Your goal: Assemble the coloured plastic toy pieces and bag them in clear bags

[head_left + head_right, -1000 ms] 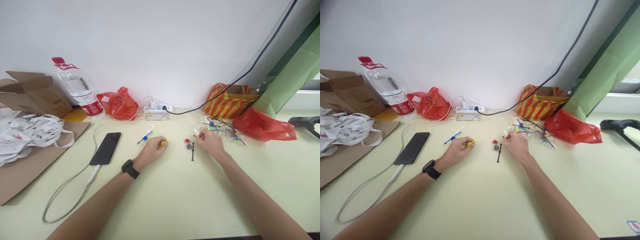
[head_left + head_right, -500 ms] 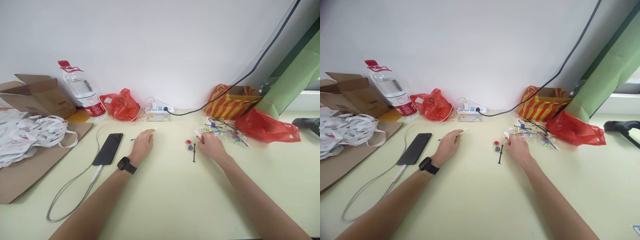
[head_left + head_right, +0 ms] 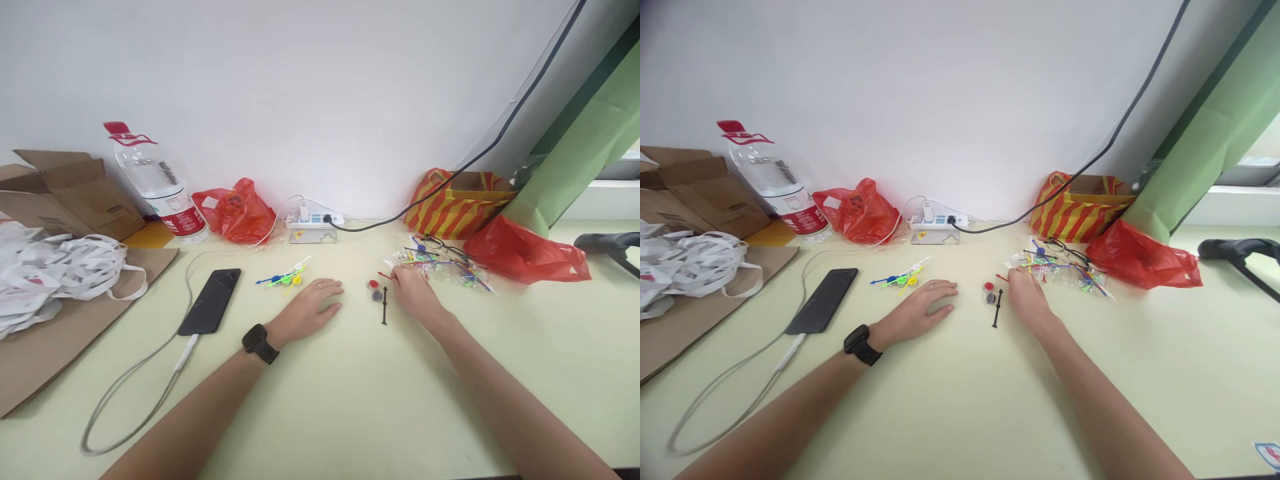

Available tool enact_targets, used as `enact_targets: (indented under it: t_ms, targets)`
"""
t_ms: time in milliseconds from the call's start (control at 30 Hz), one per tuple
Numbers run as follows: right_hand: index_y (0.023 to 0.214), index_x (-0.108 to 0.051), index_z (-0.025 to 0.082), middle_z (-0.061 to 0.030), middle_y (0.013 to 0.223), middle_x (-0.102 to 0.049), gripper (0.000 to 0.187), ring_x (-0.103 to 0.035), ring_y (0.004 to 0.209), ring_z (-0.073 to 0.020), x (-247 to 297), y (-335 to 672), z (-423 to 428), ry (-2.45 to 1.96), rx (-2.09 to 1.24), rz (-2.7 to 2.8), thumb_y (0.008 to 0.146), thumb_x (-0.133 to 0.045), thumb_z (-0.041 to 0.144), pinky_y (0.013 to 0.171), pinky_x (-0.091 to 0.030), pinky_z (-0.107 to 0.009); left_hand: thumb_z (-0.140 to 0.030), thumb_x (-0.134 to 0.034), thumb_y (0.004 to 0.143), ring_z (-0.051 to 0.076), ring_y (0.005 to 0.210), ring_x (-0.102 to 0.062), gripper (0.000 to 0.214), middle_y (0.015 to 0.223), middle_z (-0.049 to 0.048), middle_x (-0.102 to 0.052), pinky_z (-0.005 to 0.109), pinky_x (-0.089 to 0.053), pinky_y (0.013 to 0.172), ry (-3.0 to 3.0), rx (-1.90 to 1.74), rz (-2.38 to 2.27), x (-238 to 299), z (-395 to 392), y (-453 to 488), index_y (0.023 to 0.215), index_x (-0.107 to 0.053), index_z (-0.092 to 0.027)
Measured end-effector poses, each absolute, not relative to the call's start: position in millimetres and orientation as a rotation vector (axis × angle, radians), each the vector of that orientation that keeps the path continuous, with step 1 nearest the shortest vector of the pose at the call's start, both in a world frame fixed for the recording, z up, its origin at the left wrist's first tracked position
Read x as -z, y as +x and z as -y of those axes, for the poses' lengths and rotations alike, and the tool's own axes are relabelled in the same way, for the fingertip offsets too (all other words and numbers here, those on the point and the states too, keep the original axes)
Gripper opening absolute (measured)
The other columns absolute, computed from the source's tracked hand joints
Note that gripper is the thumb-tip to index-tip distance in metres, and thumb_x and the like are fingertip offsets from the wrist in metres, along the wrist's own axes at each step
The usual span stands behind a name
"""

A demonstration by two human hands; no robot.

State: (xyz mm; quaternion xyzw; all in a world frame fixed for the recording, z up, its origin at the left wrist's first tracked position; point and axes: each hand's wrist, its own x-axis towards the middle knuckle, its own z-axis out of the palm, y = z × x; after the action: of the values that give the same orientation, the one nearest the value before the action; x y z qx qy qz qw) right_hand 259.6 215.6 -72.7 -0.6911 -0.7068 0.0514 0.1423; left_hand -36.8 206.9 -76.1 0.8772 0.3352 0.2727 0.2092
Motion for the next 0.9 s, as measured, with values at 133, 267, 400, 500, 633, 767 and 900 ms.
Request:
enact_targets:
  t_ms: [133, 267, 400, 500, 633, 767, 900]
  targets:
    - [0.095, -0.066, 0.019, -0.0119, 0.103, -0.071, 0.027, -0.063, 0.098, -0.0260, 72, 256, -215, -1.918, -0.141, 2.070, 0.093, -0.045, 0.002, 0.072, -0.037, -0.033, -0.034, -0.061, 0.102, 0.026, 0.139, -0.057, 0.031, 0.144, 0.0088, -0.065, 0.049, -0.046, 0.121, 2.408, -0.766, -0.944, 79, -211, -37, 0.131, -0.067, -0.027]
    - [0.104, -0.067, 0.021, -0.0084, 0.101, -0.073, 0.025, -0.063, 0.101, -0.0258, 70, 251, -213, -1.568, -0.212, 2.185, 0.094, -0.049, 0.007, 0.086, -0.043, -0.037, -0.036, -0.060, 0.102, 0.026, 0.137, -0.057, 0.035, 0.142, 0.0085, -0.065, 0.047, -0.046, 0.120, 2.402, -0.744, -0.986, 79, -209, -37, 0.135, -0.064, -0.027]
    - [0.106, -0.070, 0.023, -0.0068, 0.103, -0.075, 0.018, -0.064, 0.101, -0.0242, 63, 241, -206, -1.245, -0.540, 2.183, 0.095, -0.056, 0.018, 0.085, -0.048, -0.036, -0.047, -0.065, 0.098, 0.029, 0.136, -0.058, 0.052, 0.145, 0.0106, -0.063, 0.049, -0.047, 0.118, 2.341, -0.739, -1.053, 72, -205, -36, 0.146, -0.057, -0.027]
    - [0.107, -0.071, 0.024, -0.0063, 0.109, -0.074, 0.016, -0.066, 0.100, -0.0223, 55, 232, -200, -1.102, -0.792, 2.096, 0.095, -0.060, 0.026, 0.085, -0.052, -0.036, -0.054, -0.071, 0.092, 0.032, 0.136, -0.057, 0.065, 0.146, 0.0131, -0.061, 0.050, -0.047, 0.116, 2.344, -0.725, -1.035, 65, -201, -34, 0.148, -0.055, -0.025]
    - [0.111, -0.067, 0.022, -0.0059, 0.101, -0.071, 0.018, -0.068, 0.095, -0.0207, 50, 226, -197, -1.033, -0.972, 1.907, 0.099, -0.058, 0.032, 0.089, -0.055, -0.037, -0.052, -0.075, 0.090, 0.033, 0.130, -0.061, 0.059, 0.136, 0.0111, -0.068, 0.050, -0.048, 0.112, 2.406, -0.726, -0.902, 58, -196, -29, 0.142, -0.062, -0.028]
    - [0.116, -0.066, 0.022, -0.0044, 0.095, -0.063, 0.023, -0.065, 0.091, -0.0201, 53, 226, -199, -1.059, -0.972, 1.782, 0.099, -0.058, 0.036, 0.087, -0.056, -0.038, -0.039, -0.071, 0.096, 0.030, 0.126, -0.063, 0.033, 0.130, 0.0062, -0.073, 0.047, -0.047, 0.110, 2.447, -0.718, -0.749, 58, -192, -22, 0.128, -0.072, -0.032]
    - [0.114, -0.067, 0.022, -0.0042, 0.093, -0.061, 0.024, -0.062, 0.089, -0.0200, 52, 222, -197, -1.078, -1.017, 1.711, 0.098, -0.059, 0.038, 0.083, -0.054, -0.037, -0.031, -0.067, 0.097, 0.027, 0.111, -0.069, 0.019, 0.114, 0.0065, -0.077, 0.042, -0.053, 0.100, 2.318, -0.770, -0.754, 59, -189, -19, 0.114, -0.075, -0.028]
